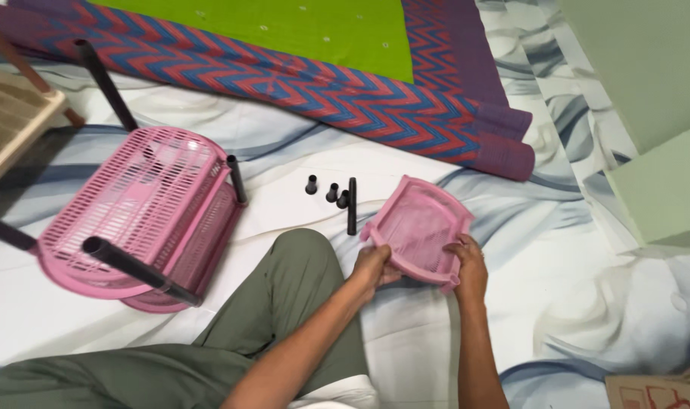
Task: The person disassembles a pink plastic three-tier rack by removing the black vertical poles and caps, then separates the pink trays. A beige rack is also visible nearby.
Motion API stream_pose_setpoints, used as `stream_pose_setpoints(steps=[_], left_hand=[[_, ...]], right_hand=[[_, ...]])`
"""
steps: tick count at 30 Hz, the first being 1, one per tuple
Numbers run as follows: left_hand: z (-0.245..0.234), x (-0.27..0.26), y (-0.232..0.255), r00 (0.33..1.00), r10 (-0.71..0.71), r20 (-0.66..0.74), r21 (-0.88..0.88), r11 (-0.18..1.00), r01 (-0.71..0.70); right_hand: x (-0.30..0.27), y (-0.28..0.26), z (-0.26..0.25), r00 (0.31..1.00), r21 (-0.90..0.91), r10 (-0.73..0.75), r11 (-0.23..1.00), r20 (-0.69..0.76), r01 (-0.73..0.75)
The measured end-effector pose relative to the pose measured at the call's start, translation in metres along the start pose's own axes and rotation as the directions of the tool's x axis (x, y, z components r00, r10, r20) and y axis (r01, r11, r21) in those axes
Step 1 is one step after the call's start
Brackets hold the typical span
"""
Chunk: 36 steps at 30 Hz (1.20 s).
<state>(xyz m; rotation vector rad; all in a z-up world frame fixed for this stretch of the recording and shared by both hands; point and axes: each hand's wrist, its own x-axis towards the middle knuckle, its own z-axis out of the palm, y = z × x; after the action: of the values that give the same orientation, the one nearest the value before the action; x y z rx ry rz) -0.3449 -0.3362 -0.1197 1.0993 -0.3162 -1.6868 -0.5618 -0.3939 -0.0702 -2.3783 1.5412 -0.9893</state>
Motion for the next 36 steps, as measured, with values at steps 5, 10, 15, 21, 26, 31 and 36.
stream_pose_setpoints(steps=[5, 10, 15, 21, 26, 31, 36], left_hand=[[-0.014, 0.026, -0.036, 0.990, -0.095, -0.108, 0.074, 0.992, 0.103], [-0.018, 0.041, -0.044, 0.959, -0.124, -0.256, 0.262, 0.946, 0.193], [-0.027, 0.041, -0.044, 0.827, 0.337, -0.449, 0.659, 0.751, 0.051], [-0.022, 0.042, -0.037, 0.984, 0.042, -0.175, 0.824, 0.554, 0.123], [-0.025, 0.039, -0.037, 0.981, 0.067, -0.181, 0.838, 0.533, 0.118], [-0.007, 0.011, -0.009, 0.889, 0.390, -0.239, 0.823, 0.567, -0.028], [0.005, -0.042, 0.032, 0.546, 0.817, 0.186, 0.724, 0.261, -0.638]], right_hand=[[-0.018, 0.049, 0.044, 0.986, -0.092, 0.155, 0.983, -0.055, -0.160], [-0.015, 0.092, 0.073, 0.839, 0.380, 0.541, 0.763, 0.065, -0.522], [-0.033, 0.097, 0.080, 0.676, 0.528, 0.667, 0.470, 0.313, -0.707], [-0.019, 0.089, 0.092, 0.789, 0.374, 0.557, 0.696, 0.258, -0.613], [0.019, 0.093, 0.110, 0.910, 0.269, 0.366, 0.872, 0.196, -0.408], [0.046, 0.032, 0.085, 0.801, 0.458, 0.547, 0.663, 0.243, -0.592], [0.064, -0.079, 0.042, 0.912, 0.671, -0.035, -0.665, 0.409, -0.327]])
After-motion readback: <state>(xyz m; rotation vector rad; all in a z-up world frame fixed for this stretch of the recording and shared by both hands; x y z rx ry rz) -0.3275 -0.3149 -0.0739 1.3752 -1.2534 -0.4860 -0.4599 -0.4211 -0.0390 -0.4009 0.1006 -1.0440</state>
